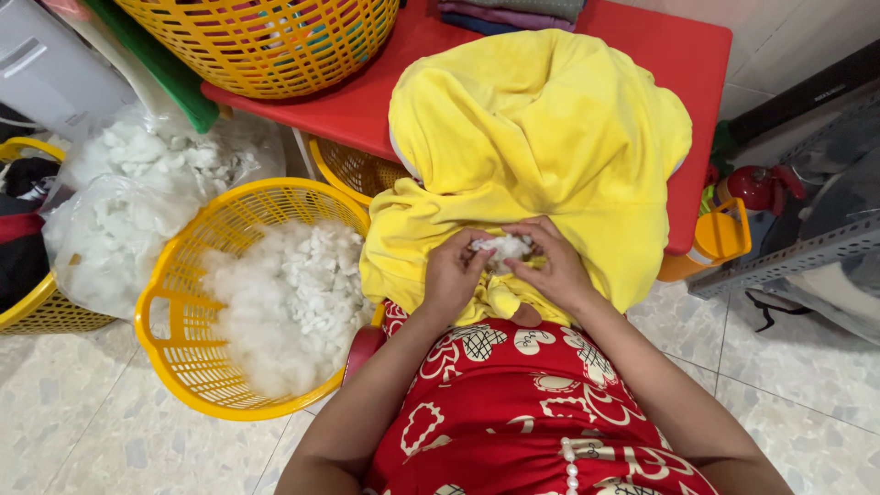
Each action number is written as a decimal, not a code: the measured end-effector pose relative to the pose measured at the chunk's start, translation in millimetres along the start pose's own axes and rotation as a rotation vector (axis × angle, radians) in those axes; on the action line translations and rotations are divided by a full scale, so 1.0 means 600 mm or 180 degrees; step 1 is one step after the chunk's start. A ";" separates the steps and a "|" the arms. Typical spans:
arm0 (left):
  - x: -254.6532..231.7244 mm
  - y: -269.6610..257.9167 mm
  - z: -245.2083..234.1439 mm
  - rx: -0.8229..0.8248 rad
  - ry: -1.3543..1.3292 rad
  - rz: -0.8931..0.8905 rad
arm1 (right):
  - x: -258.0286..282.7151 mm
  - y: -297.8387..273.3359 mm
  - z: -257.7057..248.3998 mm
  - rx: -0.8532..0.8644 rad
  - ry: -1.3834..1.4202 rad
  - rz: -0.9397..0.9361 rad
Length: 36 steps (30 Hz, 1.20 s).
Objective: The person repeatedly picks up clumps of white cotton from a yellow basket and stuffs them into a yellow fabric item held on their lap. The hands tear and compress the cotton before inserting it into the opening of the fabric.
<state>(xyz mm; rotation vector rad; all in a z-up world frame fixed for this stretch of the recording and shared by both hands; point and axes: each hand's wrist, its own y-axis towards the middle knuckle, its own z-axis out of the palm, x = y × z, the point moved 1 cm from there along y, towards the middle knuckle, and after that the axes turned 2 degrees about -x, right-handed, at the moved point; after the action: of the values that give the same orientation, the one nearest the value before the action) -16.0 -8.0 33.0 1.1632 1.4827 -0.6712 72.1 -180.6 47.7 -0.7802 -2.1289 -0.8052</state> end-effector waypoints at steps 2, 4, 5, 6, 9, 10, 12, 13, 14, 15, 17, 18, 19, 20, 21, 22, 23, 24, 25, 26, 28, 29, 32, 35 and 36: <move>0.018 -0.001 0.007 0.0059 -0.0705 -0.0446 | 0.007 0.003 0.005 0.0065 -0.0246 -0.0242; 0.034 0.000 0.010 0.0074 -0.0855 -0.0136 | 0.005 0.006 0.012 0.0204 -0.0294 -0.0248; 0.042 -0.001 0.012 0.0081 -0.0931 0.0018 | 0.001 0.005 0.015 0.0254 -0.0515 -0.0110; 0.049 0.000 0.013 -0.0025 -0.0787 0.0119 | -0.004 0.008 0.017 0.0302 -0.0738 0.0006; 0.068 0.003 0.013 -0.0267 -0.0695 0.0263 | -0.015 0.009 0.018 0.0145 -0.0711 0.0207; 0.074 0.005 0.015 -0.0287 -0.0897 0.0200 | -0.018 0.006 0.018 0.0045 -0.0588 0.0252; 0.089 0.008 0.015 -0.0456 -0.1237 -0.0125 | -0.023 0.000 0.017 -0.0027 -0.0613 0.0513; 0.096 0.010 0.014 -0.0605 -0.1373 -0.0387 | -0.025 -0.002 0.016 -0.0067 -0.0626 0.0644; 0.102 0.012 0.012 -0.0751 -0.1510 -0.0648 | -0.026 -0.003 0.013 -0.0213 -0.0519 0.0616; 0.106 0.015 0.006 -0.0941 -0.1657 -0.0468 | -0.027 -0.003 0.009 -0.0359 -0.0411 0.0588; 0.113 0.018 -0.009 -0.1329 -0.1943 -0.0120 | -0.028 -0.006 0.006 -0.0551 -0.0227 0.0685; 0.115 0.019 -0.008 -0.1288 -0.1912 -0.0150 | -0.029 -0.006 0.005 -0.0591 -0.0152 0.0808; 0.115 0.019 -0.008 -0.1246 -0.1882 -0.0181 | -0.029 -0.005 0.005 -0.0630 -0.0077 0.0931; 0.115 0.018 -0.007 -0.1209 -0.1851 -0.0216 | -0.027 -0.006 0.005 -0.0626 -0.0069 0.0769; 0.113 0.015 -0.004 -0.1076 -0.1753 -0.0235 | -0.025 -0.006 0.006 -0.0622 -0.0061 0.0607; 0.109 0.014 0.000 -0.0938 -0.1655 -0.0250 | -0.022 -0.005 0.005 -0.0625 -0.0053 0.0443; 0.104 0.013 0.003 -0.0800 -0.1557 -0.0264 | -0.020 -0.004 0.005 -0.0572 -0.0100 0.0498; 0.099 0.011 0.004 -0.0685 -0.1528 -0.0205 | -0.016 -0.003 0.005 -0.0526 -0.0149 0.0559; 0.094 0.010 0.005 -0.0570 -0.1499 -0.0145 | -0.013 -0.002 0.004 -0.0480 -0.0198 0.0620; 0.091 0.009 0.007 -0.0451 -0.1471 -0.0095 | -0.009 -0.002 0.002 -0.0406 -0.0226 0.0480; 0.085 0.006 0.009 -0.0340 -0.1337 -0.0059 | -0.003 0.000 0.000 -0.0251 -0.0279 0.0205; 0.082 0.005 0.010 -0.0285 -0.1270 -0.0045 | 0.001 0.001 -0.001 -0.0244 -0.0349 -0.0013; 0.072 0.001 0.013 -0.0165 -0.1231 0.0192 | 0.006 0.003 0.004 -0.0155 -0.0603 -0.0478; 0.055 -0.001 0.014 -0.0098 -0.1078 0.0243 | -0.001 0.006 0.016 0.0005 -0.1051 -0.0610; 0.049 -0.002 0.013 -0.0101 -0.0855 0.0300 | -0.005 0.006 0.021 0.0035 -0.1252 -0.0695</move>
<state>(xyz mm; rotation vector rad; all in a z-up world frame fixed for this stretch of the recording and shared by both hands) -11.9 -6.3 2.9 1.0664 1.2016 -0.7069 71.3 -169.8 39.5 -0.7570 -2.6021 -0.8007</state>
